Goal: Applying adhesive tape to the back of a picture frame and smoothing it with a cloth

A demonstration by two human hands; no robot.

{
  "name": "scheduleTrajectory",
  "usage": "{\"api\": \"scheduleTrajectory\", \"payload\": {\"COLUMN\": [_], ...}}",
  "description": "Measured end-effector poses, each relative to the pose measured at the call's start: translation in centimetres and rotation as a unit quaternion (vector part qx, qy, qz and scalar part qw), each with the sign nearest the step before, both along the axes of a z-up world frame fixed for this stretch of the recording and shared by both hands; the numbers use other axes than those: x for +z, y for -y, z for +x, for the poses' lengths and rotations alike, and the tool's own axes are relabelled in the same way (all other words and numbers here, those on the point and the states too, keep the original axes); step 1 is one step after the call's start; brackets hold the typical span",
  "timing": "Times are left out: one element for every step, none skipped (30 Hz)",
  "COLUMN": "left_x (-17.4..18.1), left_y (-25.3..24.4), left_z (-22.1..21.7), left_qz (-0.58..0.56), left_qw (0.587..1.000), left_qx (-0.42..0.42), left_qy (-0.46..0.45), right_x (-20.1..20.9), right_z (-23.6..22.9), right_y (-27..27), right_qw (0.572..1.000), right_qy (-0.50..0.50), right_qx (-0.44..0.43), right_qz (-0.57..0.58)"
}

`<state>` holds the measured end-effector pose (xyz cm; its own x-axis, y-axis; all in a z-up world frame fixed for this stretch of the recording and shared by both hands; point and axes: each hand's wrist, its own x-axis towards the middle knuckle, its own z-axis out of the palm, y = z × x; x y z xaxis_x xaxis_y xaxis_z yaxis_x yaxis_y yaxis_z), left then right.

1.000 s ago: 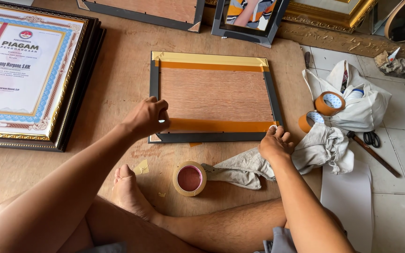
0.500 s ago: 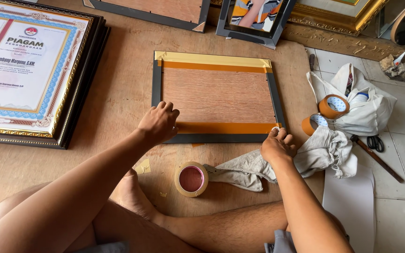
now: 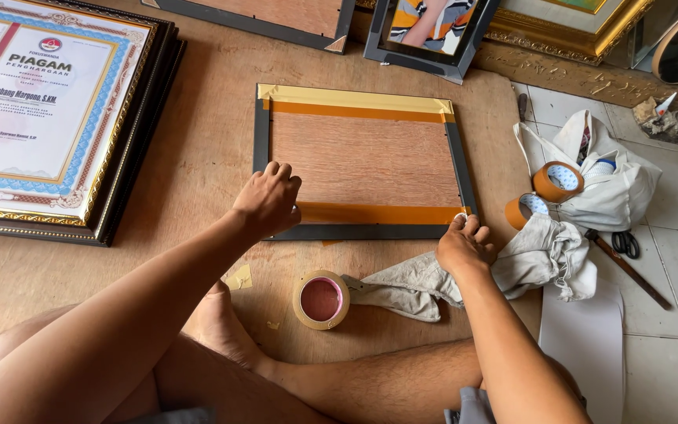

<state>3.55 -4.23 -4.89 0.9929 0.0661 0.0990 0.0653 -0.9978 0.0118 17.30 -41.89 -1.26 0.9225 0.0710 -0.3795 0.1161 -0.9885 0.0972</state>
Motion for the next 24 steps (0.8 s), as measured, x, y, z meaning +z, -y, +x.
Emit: {"api": "scheduleTrajectory", "payload": {"left_x": [-0.1,-0.1,-0.1,-0.3,-0.5,-0.7,-0.7,-0.9,-1.0,-1.6,-2.3,-2.8,-3.3,-3.7,-4.2,-4.3,-4.4,-4.6,-4.6,-4.6,-4.7,-4.8,-5.0,-5.2], "left_y": [0.1,0.1,0.1,0.3,0.4,0.5,0.4,0.5,0.5,0.5,0.5,0.4,0.4,0.6,0.7,0.7,0.6,0.7,0.7,0.7,0.6,0.7,0.7,0.8], "left_z": [-0.1,-0.1,-0.1,-0.2,-0.3,-0.3,-0.3,-0.3,-0.2,-0.1,-0.1,0.2,0.3,0.3,0.4,0.4,0.4,0.5,0.5,0.5,0.5,0.6,0.7,0.7], "left_qz": [0.000,0.002,0.004,0.003,0.007,0.012,0.012,0.018,0.025,0.024,0.051,0.079,0.079,0.102,0.125,0.124,0.124,0.123,0.122,0.128,0.133,0.133,0.133,0.133], "left_qw": [1.000,1.000,1.000,1.000,1.000,1.000,1.000,1.000,1.000,1.000,0.999,0.996,0.996,0.994,0.991,0.991,0.992,0.992,0.992,0.991,0.990,0.990,0.990,0.990], "left_qx": [0.001,0.001,0.002,0.002,0.002,0.001,0.002,-0.002,-0.006,-0.007,-0.015,-0.023,-0.024,-0.031,-0.038,-0.038,-0.038,-0.038,-0.039,-0.039,-0.039,-0.040,-0.043,-0.046], "left_qy": [0.000,0.000,0.000,0.000,0.000,0.000,0.000,0.001,0.003,0.003,0.010,0.019,0.020,0.017,0.015,0.015,0.014,0.015,0.015,0.017,0.019,0.021,0.027,0.032], "right_x": [0.0,0.0,0.1,-0.1,-0.3,-0.5,-0.4,-0.4,-0.3,-0.5,-0.8,-0.9,-1.3,-1.7,-2.1,-2.1,-2.0,-2.0,-2.0,-1.9,-1.8,-3.6,-5.5,-7.3], "right_z": [-0.1,-0.1,-0.2,-0.1,0.0,0.1,0.1,0.1,0.1,0.1,0.2,0.4,0.7,0.9,1.1,1.0,0.9,0.9,0.9,0.9,0.9,1.8,2.8,3.5], "right_y": [0.0,-0.1,-0.1,-0.1,0.0,0.0,0.1,0.2,0.3,0.3,0.4,0.3,0.3,0.5,0.6,0.5,0.5,0.5,0.5,0.4,0.4,0.7,1.0,1.3], "right_qw": [1.000,1.000,1.000,1.000,1.000,1.000,1.000,1.000,1.000,1.000,1.000,1.000,1.000,1.000,1.000,1.000,1.000,1.000,1.000,1.000,1.000,1.000,0.999,0.997], "right_qy": [0.000,0.000,0.000,0.000,0.004,0.008,0.008,0.003,-0.002,-0.003,0.001,0.006,0.007,0.008,0.008,0.008,0.009,0.011,0.012,0.010,0.009,0.010,0.031,0.050], "right_qx": [0.001,-0.001,-0.004,-0.003,-0.005,-0.007,-0.006,-0.001,0.004,0.003,0.002,0.000,-0.001,0.000,0.000,0.000,-0.002,-0.004,-0.005,-0.006,-0.008,-0.009,0.024,0.057], "right_qz": [0.000,0.001,0.002,0.001,0.000,-0.001,0.000,0.000,0.000,0.000,-0.003,-0.004,-0.004,-0.004,-0.003,-0.004,-0.008,-0.013,-0.013,-0.008,-0.004,-0.004,-0.006,-0.009]}}
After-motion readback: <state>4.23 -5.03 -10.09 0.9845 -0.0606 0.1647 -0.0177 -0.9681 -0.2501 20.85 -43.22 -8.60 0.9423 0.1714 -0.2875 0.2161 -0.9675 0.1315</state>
